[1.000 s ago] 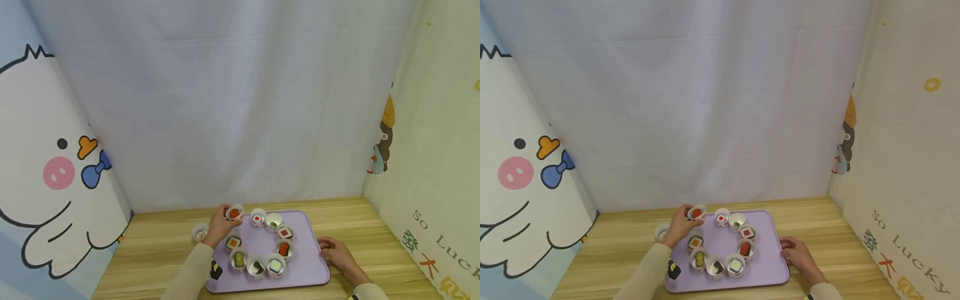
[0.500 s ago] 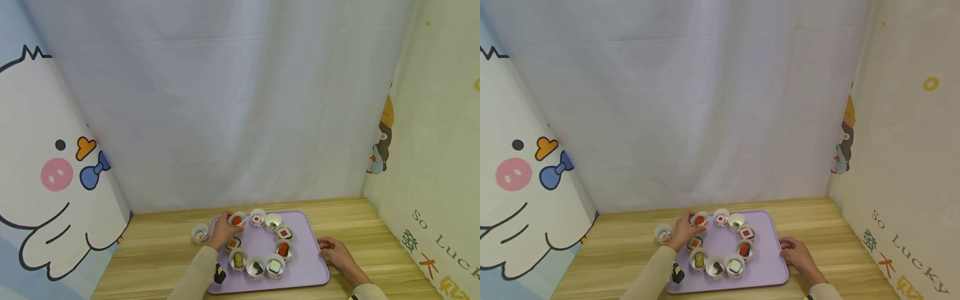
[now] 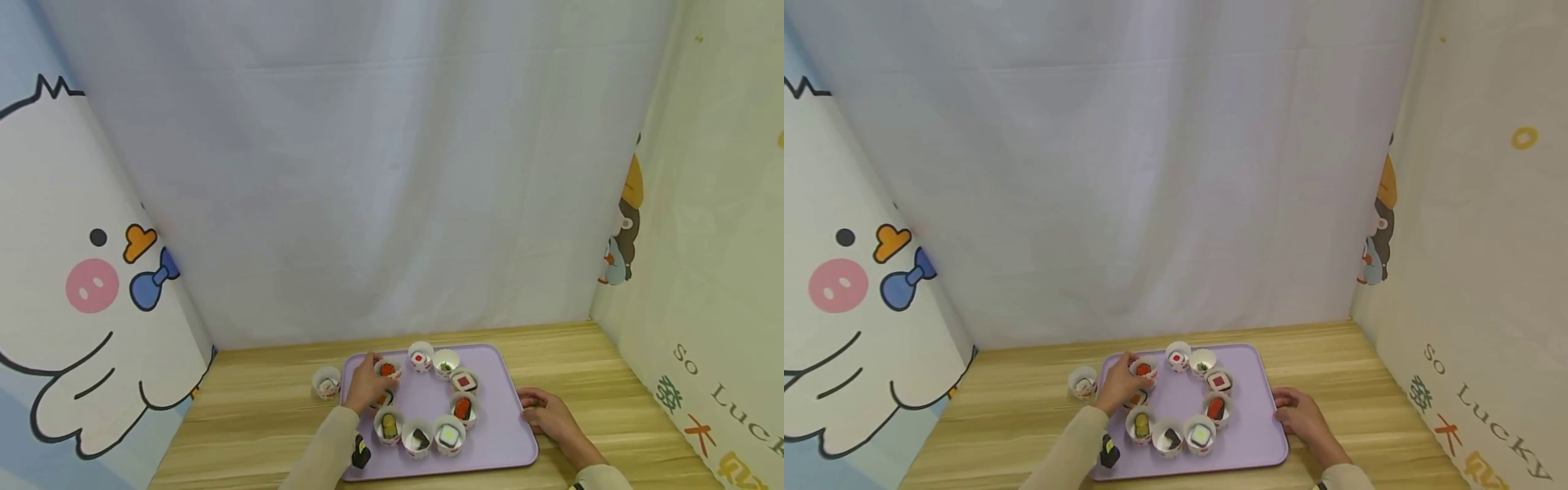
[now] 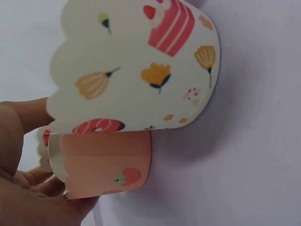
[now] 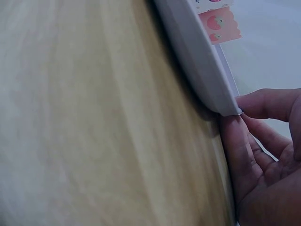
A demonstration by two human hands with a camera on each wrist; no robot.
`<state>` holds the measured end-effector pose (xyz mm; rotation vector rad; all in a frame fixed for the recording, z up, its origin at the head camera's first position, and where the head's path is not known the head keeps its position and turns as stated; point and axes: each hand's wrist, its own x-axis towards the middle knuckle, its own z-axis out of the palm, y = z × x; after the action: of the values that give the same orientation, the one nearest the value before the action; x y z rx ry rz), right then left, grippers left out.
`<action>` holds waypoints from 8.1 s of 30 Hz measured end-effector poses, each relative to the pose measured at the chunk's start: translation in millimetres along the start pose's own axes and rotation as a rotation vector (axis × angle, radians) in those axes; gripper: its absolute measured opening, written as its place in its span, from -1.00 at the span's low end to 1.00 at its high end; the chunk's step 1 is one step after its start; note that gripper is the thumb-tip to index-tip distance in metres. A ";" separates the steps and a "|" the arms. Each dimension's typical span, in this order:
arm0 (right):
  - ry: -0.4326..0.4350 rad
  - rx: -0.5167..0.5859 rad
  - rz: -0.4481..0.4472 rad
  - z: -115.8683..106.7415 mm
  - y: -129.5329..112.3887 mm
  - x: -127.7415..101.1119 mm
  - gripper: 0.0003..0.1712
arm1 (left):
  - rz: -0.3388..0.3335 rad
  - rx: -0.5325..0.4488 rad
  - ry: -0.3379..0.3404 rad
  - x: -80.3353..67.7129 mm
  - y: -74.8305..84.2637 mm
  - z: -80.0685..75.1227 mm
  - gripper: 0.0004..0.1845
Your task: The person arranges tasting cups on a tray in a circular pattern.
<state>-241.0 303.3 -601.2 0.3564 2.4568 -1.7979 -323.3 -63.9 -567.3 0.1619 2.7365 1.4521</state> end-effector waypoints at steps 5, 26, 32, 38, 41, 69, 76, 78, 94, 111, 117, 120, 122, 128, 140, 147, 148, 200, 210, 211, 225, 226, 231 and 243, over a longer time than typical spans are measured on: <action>0.009 -0.019 0.001 -0.2 1.4 0.7 -0.38 | 0.034 0.027 -0.021 0.1 -1.8 2.5 -0.30; 0.013 -0.019 0.005 0.1 1.8 1.2 -0.38 | 0.009 0.003 -0.028 -3.0 -3.6 2.5 -0.38; 0.012 -0.010 -0.002 0.5 1.8 0.7 -0.37 | 0.014 0.003 -0.019 -3.5 -5.6 1.5 -0.26; 0.017 -0.013 -0.003 0.5 1.2 0.6 -0.38 | 0.040 -0.038 0.001 -8.3 -1.1 -6.6 -0.29; 0.016 -0.016 -0.003 0.7 0.5 -0.3 -0.38 | 0.047 -0.072 0.015 -10.9 3.6 -13.8 -0.33; 0.009 -0.033 0.002 -1.0 -1.9 -1.5 -0.37 | 0.163 -0.169 0.173 -34.0 11.7 -92.4 -0.33; 0.009 -0.031 0.000 -0.8 -1.2 -0.8 -0.37 | 0.157 -0.126 0.260 -36.1 -6.0 -104.0 -0.34; 0.011 -0.032 0.001 -0.6 -0.8 -0.5 -0.37 | 0.140 -0.118 0.273 -36.1 -11.6 -106.7 -0.32; 0.010 -0.030 -0.005 -0.2 -1.8 -1.8 -0.38 | 0.005 -0.050 0.208 -32.1 -60.3 -107.9 -0.14; 0.018 -0.041 0.001 0.4 -1.4 -2.0 -0.37 | 0.003 -0.049 0.176 -22.2 -84.5 -88.0 -0.18; 0.025 -0.048 0.009 0.2 -1.7 -1.7 -0.37 | -0.033 -0.036 0.160 -20.7 -89.9 -86.1 -0.24; 0.027 -0.046 0.005 0.1 -1.7 -1.6 -0.37 | -0.051 -0.057 0.154 -19.7 -92.9 -84.9 -0.30; 0.024 -0.042 0.001 0.1 -1.9 -1.9 -0.37 | -0.062 -0.070 0.153 -19.5 -93.8 -84.2 -0.33; 0.026 -0.033 -0.001 1.1 -0.9 -2.0 -0.37 | -0.067 -0.066 0.153 -20.0 -93.5 -83.3 -0.34; 0.028 -0.035 0.011 4.3 -0.4 -3.3 -0.36 | -0.063 -0.016 0.179 -20.1 -96.5 -82.4 -0.39; 0.032 -0.036 0.012 3.7 -1.3 -3.1 -0.37 | -0.079 -0.015 0.179 -21.5 -90.2 -87.3 -0.40; 0.032 -0.038 0.013 3.6 -1.3 -3.1 -0.37 | -0.078 -0.016 0.179 -21.3 -89.5 -88.4 -0.40; 0.021 0.004 -0.001 1.2 2.4 2.2 -0.38 | 0.134 -0.083 -0.088 19.3 22.7 -33.8 -0.41; 0.026 0.016 0.003 2.5 2.2 1.7 -0.37 | 0.122 -0.044 -0.137 29.4 23.8 -17.7 -0.42; 0.025 0.017 0.003 2.6 1.8 1.3 -0.37 | 0.124 -0.038 -0.138 30.0 24.0 -16.4 -0.43; 0.028 0.011 0.006 2.0 -2.4 -1.1 -0.37 | 0.141 0.038 -0.174 32.7 19.2 -9.2 -0.44; 0.028 0.011 0.007 2.0 -2.6 -1.2 -0.37 | 0.140 0.038 -0.176 32.0 19.4 -9.5 -0.43; 0.029 0.010 0.004 1.8 -2.6 -1.3 -0.37 | 0.130 0.024 -0.182 30.0 16.5 -11.6 -0.40; 0.034 0.007 0.008 1.9 -0.8 -0.6 -0.38 | 0.101 -0.010 -0.135 28.1 16.5 -18.0 -0.39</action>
<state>-240.7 301.1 -600.9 0.4001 2.4689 -1.8123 -351.6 -66.4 -543.2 0.3886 2.6477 1.4208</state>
